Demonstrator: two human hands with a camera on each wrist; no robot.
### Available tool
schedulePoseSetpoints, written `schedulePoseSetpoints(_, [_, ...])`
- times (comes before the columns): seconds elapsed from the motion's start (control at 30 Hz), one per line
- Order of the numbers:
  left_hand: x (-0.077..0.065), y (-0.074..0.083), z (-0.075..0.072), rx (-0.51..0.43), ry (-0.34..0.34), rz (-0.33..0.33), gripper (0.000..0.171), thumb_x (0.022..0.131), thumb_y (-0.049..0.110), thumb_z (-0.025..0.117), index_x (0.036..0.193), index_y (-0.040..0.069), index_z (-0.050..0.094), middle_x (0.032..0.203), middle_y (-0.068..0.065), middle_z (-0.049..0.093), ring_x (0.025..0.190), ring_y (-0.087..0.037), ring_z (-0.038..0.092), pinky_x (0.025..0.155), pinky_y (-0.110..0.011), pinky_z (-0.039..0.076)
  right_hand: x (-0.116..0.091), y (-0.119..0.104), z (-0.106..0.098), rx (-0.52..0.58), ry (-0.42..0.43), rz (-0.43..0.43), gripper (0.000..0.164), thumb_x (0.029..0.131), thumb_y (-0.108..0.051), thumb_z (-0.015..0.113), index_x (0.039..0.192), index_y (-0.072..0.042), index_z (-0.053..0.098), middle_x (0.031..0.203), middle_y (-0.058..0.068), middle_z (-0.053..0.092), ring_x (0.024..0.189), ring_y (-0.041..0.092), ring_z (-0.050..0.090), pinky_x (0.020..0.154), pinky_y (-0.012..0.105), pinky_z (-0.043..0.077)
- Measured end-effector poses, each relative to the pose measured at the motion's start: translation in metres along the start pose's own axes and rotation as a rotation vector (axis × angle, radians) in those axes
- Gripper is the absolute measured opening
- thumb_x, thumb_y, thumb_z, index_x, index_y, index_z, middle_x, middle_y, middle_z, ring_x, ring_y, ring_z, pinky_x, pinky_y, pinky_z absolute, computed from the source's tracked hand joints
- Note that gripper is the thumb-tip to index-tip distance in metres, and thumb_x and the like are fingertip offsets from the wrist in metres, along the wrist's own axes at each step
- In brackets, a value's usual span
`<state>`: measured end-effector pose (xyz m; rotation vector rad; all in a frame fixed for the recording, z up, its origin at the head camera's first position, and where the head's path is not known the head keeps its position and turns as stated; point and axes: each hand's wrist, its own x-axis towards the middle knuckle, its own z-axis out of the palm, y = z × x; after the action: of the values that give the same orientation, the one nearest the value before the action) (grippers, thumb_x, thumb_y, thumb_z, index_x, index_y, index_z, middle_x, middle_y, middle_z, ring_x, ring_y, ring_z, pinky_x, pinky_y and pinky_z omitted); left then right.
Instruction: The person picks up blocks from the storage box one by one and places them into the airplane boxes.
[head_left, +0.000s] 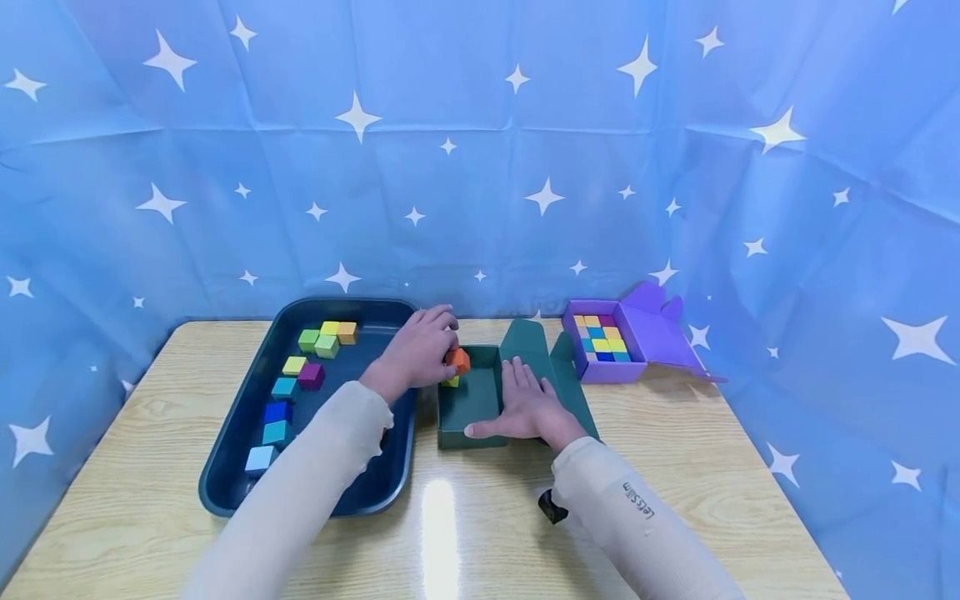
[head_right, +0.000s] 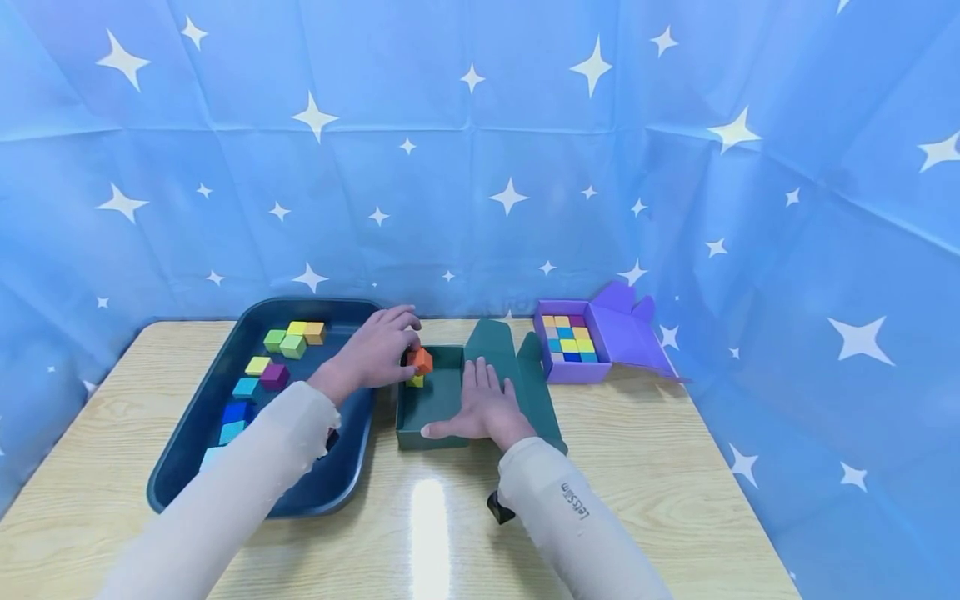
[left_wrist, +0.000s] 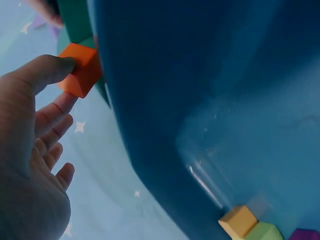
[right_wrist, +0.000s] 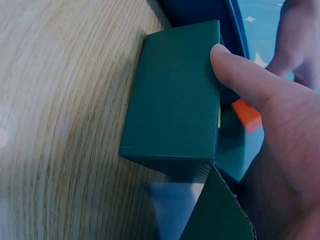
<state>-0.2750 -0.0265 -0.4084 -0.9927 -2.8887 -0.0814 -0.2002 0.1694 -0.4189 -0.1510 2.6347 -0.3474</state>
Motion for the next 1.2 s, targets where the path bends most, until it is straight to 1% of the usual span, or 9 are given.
schedulePoseSetpoints(0.23, [0.014, 0.014, 0.01, 0.086, -0.054, 0.027, 0.037, 0.085, 0.04, 0.072, 0.109, 0.012, 0.074, 0.136, -0.003, 0.055, 0.142, -0.024, 0.033, 0.122, -0.043, 0.027, -0.001, -0.001, -0.001, -0.004, 0.006, -0.005, 0.127, 0.073, -0.077, 0.061, 0.157, -0.005, -0.003, 0.165, 0.015, -0.005, 0.154, 0.034, -0.001, 0.123, 0.059, 0.005])
schedulePoseSetpoints(0.37, [0.018, 0.018, 0.014, 0.142, -0.069, 0.036, 0.039, 0.085, 0.041, 0.072, 0.11, 0.012, 0.074, 0.138, -0.002, 0.055, 0.143, -0.023, 0.033, 0.122, -0.042, 0.027, -0.002, -0.001, -0.001, -0.001, 0.009, -0.01, 0.126, 0.074, -0.075, 0.062, 0.157, -0.005, -0.002, 0.165, 0.015, -0.005, 0.154, 0.034, -0.001, 0.123, 0.059, 0.005])
schedulePoseSetpoints(0.63, [0.024, 0.02, 0.018, 0.217, -0.113, 0.04, 0.04, 0.085, 0.044, 0.071, 0.11, 0.013, 0.074, 0.141, -0.001, 0.054, 0.147, -0.023, 0.03, 0.122, -0.041, 0.026, -0.003, -0.001, 0.0, -0.003, 0.016, -0.009, 0.127, 0.073, -0.077, 0.061, 0.157, -0.006, -0.002, 0.166, 0.014, -0.004, 0.154, 0.033, -0.001, 0.123, 0.058, 0.006])
schedulePoseSetpoints(0.9, [0.03, 0.022, 0.028, 0.343, -0.167, 0.098, 0.036, 0.089, 0.044, 0.065, 0.114, 0.019, 0.073, 0.147, -0.003, 0.049, 0.148, -0.024, 0.027, 0.124, -0.043, 0.021, -0.001, -0.001, 0.001, -0.013, 0.009, 0.002, 0.128, 0.072, -0.078, 0.061, 0.157, -0.008, -0.003, 0.166, 0.013, -0.004, 0.154, 0.031, -0.001, 0.123, 0.058, 0.006])
schedulePoseSetpoints(1.0, [0.031, 0.022, 0.031, 0.377, -0.164, 0.103, 0.035, 0.089, 0.044, 0.066, 0.113, 0.019, 0.073, 0.147, -0.002, 0.05, 0.148, -0.024, 0.027, 0.124, -0.043, 0.022, -0.002, -0.002, 0.0, -0.017, 0.01, 0.003, 0.127, 0.072, -0.078, 0.061, 0.157, -0.008, -0.003, 0.166, 0.013, -0.004, 0.154, 0.031, -0.001, 0.123, 0.058, 0.006])
schedulePoseSetpoints(1.2, [0.033, 0.023, 0.031, 0.391, -0.16, 0.099, 0.033, 0.089, 0.042, 0.066, 0.112, 0.019, 0.073, 0.147, -0.002, 0.049, 0.148, -0.023, 0.027, 0.124, -0.042, 0.022, -0.002, -0.001, -0.001, -0.014, 0.014, 0.005, 0.126, 0.073, -0.077, 0.062, 0.157, -0.007, -0.002, 0.166, 0.014, -0.002, 0.154, 0.032, 0.0, 0.123, 0.058, 0.007])
